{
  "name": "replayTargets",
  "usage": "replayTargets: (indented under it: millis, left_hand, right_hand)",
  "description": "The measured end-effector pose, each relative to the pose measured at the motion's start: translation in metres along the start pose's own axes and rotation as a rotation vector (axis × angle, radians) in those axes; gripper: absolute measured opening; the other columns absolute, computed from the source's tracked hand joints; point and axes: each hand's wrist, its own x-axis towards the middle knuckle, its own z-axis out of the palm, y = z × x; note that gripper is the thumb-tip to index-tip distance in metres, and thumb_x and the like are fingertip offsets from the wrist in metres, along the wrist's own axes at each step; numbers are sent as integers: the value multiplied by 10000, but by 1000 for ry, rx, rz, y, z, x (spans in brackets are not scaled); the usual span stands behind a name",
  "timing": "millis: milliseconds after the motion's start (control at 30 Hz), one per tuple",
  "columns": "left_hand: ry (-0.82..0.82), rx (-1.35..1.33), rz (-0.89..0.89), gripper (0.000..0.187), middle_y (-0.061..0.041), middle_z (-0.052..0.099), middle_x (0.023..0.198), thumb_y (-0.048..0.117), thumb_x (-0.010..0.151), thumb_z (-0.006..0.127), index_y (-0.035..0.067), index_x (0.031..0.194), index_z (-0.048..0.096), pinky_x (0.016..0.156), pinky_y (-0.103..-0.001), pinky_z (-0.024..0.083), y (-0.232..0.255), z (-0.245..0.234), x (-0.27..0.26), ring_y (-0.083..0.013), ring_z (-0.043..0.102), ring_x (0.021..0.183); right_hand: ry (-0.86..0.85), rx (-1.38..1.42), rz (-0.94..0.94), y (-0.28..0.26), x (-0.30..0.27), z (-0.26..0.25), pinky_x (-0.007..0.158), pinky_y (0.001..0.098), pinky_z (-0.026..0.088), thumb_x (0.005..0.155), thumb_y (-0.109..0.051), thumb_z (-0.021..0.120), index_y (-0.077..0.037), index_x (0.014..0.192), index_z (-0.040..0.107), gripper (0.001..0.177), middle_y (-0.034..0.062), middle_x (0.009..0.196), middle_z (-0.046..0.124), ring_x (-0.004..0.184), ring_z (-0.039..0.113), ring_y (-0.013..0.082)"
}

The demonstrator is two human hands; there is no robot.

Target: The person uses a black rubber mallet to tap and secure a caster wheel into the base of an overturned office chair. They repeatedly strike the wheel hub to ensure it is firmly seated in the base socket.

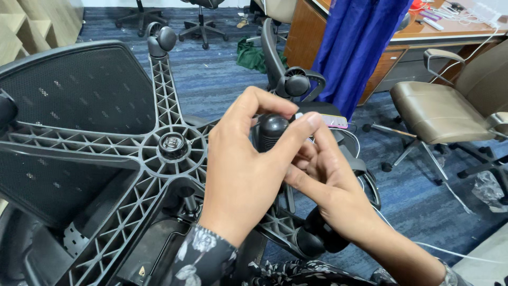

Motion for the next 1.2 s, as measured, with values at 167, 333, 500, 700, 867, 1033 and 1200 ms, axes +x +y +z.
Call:
replayTargets:
  millis: [167, 333, 500, 700, 867, 1033, 1200]
  left_hand:
    - [-145, -277, 13, 293, -73, 754, 1212, 189, 1048, 546, 47, 1281, 653, 1017, -287, 538, -4, -4, -5, -136, 711, 1122]
    - [-165, -431, 61, 329, -92, 661, 1365, 138, 1065, 497, 30, 1366, 574, 1109, -293, 459, -10, -4, -7, -137, 609, 1286]
    - [-98, -217, -10, 262, -77, 793, 1111, 152, 984, 648, 61, 1218, 725, 981, -278, 555, -10, -3, -6, -117, 731, 1042]
    - [-18, -162, 65, 224, -51, 728, 1033, 194, 885, 792, 45, 1042, 736, 899, -271, 588, -3, 4, -4, -110, 726, 940]
    - [-62, -99, 35, 265, -67, 651, 988, 237, 845, 785, 53, 1019, 708, 774, -295, 580, -3, 7, -6, -147, 683, 857]
    - [-130, -193, 82, 283, -55, 663, 1087, 282, 1047, 561, 65, 1186, 677, 930, -321, 524, -7, -1, -7, -185, 635, 1041]
    - [-251, -185, 154, 347, -28, 720, 1183, 262, 1074, 445, 92, 1299, 646, 1051, -334, 434, -10, -12, -11, -230, 510, 1131]
  right_hand:
    - [97, -88, 154, -1, 1, -2, 1116, 319, 384, 1041, -231, 475, -44, 1526, 410, 524, 50, 1414, 570, 1330, 511, 127]
    - [145, -139, 145, -3, 0, -6, 990, 311, 434, 1086, -258, 488, 9, 1481, 520, 478, 51, 1187, 582, 1105, 534, 105]
    - [198, -81, 95, -9, -4, 1, 1003, 311, 432, 1030, -190, 547, -12, 1470, 494, 478, 52, 1184, 591, 1133, 547, 121]
    - [210, -317, -160, -12, -10, 15, 1017, 318, 490, 864, 26, 702, -38, 1374, 424, 584, 45, 1285, 536, 1220, 574, 138]
    - [285, -421, -199, -4, -10, 18, 1050, 317, 505, 965, 20, 646, -56, 1415, 436, 502, 72, 1305, 574, 1224, 596, 136]
    - [271, -303, -123, 3, -13, 17, 964, 296, 474, 1034, -76, 556, -45, 1477, 380, 477, 91, 1260, 596, 1147, 584, 140]
    - [308, -421, -132, 8, -21, 22, 1069, 298, 436, 1061, -133, 514, -29, 1584, 319, 568, 87, 1376, 558, 1248, 544, 144]
